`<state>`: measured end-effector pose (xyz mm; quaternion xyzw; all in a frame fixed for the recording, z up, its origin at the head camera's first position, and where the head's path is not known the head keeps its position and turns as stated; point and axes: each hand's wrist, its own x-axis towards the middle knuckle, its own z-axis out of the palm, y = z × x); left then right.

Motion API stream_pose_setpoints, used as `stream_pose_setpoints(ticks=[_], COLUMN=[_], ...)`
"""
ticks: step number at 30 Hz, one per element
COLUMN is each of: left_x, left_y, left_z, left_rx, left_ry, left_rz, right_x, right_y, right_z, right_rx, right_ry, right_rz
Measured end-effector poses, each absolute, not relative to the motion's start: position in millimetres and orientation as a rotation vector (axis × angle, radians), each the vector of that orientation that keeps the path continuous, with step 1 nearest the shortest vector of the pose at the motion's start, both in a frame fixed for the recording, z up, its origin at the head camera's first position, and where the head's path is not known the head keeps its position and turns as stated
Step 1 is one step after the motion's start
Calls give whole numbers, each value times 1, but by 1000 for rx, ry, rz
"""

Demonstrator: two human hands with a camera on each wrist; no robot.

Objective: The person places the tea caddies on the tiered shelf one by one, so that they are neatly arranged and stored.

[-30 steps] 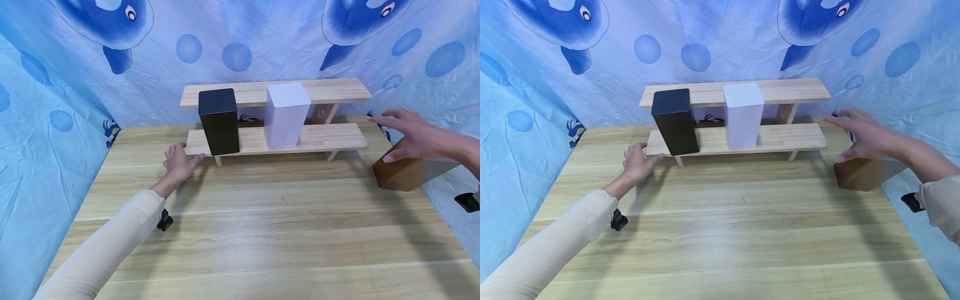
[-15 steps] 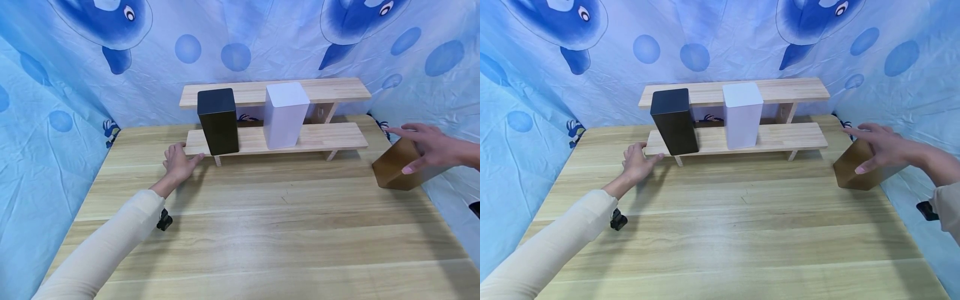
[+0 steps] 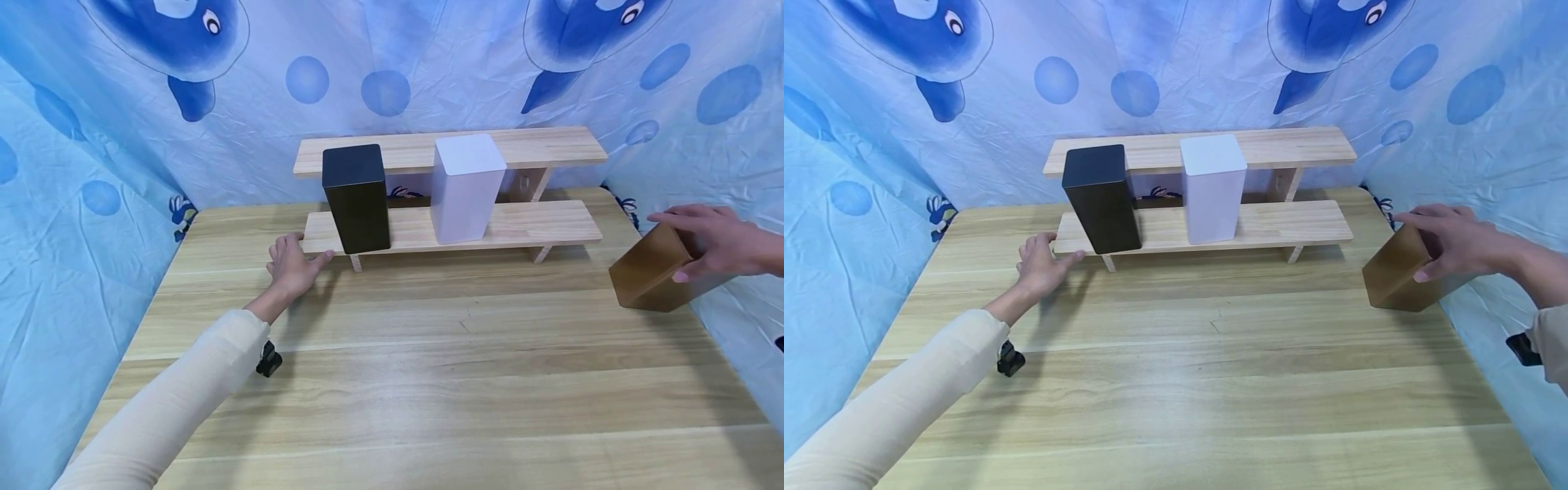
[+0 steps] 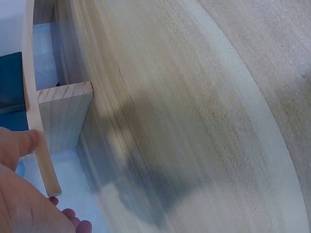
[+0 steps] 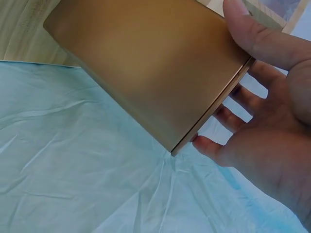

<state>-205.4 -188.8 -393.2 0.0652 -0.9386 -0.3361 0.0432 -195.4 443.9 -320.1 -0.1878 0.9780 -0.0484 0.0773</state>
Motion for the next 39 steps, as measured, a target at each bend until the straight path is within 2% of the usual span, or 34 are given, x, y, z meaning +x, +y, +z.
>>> stream_pose_setpoints(ticks=[27, 39], left_x=[-204, -204], left_y=[-187, -187], left_z=[-394, -393], left_rx=[207, 214], left_ry=[-2857, -2873], left_rz=[-1025, -1007], right_x=[-195, -195], right_y=[447, 447], right_z=[-314, -313], right_rx=[-489, -620], right_ry=[2919, 2951], right_rz=[56, -103])
